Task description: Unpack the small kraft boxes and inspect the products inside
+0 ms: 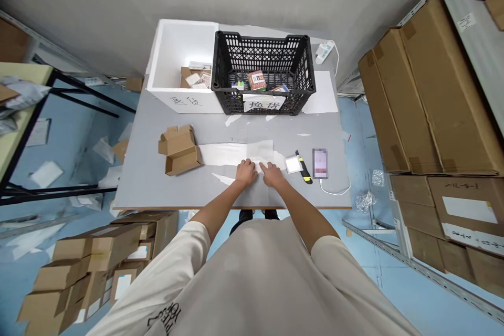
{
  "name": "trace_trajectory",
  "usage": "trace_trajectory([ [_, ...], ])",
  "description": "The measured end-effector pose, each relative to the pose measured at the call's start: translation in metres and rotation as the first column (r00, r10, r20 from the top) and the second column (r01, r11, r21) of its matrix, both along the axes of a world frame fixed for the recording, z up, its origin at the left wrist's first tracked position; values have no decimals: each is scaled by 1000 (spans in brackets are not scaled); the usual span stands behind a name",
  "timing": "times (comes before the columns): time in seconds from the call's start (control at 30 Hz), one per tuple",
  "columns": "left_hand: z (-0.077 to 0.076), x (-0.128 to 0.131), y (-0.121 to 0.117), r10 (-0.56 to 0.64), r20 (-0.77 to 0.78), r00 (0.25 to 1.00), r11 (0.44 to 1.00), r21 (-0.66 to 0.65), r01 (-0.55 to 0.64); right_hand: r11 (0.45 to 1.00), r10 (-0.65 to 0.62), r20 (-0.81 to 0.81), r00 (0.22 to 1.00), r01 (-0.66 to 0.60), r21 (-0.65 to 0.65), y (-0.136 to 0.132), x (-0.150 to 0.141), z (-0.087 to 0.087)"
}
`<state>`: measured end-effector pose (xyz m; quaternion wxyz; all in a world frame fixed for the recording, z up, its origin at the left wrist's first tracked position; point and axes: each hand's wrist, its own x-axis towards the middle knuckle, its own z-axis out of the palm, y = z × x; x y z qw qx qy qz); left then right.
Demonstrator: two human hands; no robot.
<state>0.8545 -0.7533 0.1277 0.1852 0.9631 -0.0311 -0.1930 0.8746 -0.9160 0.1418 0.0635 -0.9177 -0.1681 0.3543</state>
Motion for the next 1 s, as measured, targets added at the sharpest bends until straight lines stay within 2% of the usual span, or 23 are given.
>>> trace_trajectory([
  [0.17, 1, 1, -3, 67, 5, 998, 997, -35, -67, 1000, -5, 3, 1000, 5, -12, 2, -3, -1],
  [0.27, 3, 1, 2, 187, -7, 982, 980, -65, -187, 1000, -2, 4, 1000, 2, -21, 2, -3, -1],
  [0.4, 2, -4, 27, 443, -44, 896, 894, -50, -445, 1000, -2, -1, 1000, 2, -21, 2, -4, -2],
  [0.47, 0, -7, 43, 524, -83, 848, 849, -30, -528, 1000, 3, -5, 1000, -3, -19, 2, -3, 0],
  [0.57, -2, -13, 59, 563, -143, 814, 823, 5, -568, 999, 20, -17, 1000, -21, -32, 3, -3, 3],
  [0.7, 4, -21, 64, 546, -153, 824, 837, 49, -546, 997, 30, -34, 999, -33, -65, 4, -3, 7],
  [0.77, 13, -25, 61, 485, -56, 873, 875, 48, -482, 996, 32, -27, 999, -34, -79, 5, -3, 8],
  [0.8, 18, -27, 59, 409, 21, 912, 912, 35, -409, 996, 35, -21, 999, -36, -83, 5, -3, 8],
  [0.87, 26, -28, 53, 137, 133, 982, 991, -20, -136, 996, 41, 8, 999, -41, -83, 6, -2, 8],
  [0.9, 29, -27, 49, -23, 164, 986, 998, -58, 33, 996, 45, 33, 998, -43, -77, 7, -2, 7],
  [0.93, 30, -25, 44, -166, 178, 970, 978, -96, 185, 997, 49, 63, 997, -45, -65, 8, -1, 7],
  [0.97, 30, -22, 40, -262, 184, 947, 950, -123, 286, 998, 52, 92, 994, -48, -49, 10, -1, 6],
  [1.0, 29, -17, 36, -308, 184, 933, 932, -137, 335, 998, 55, 117, 992, -51, -30, 12, 0, 5],
])
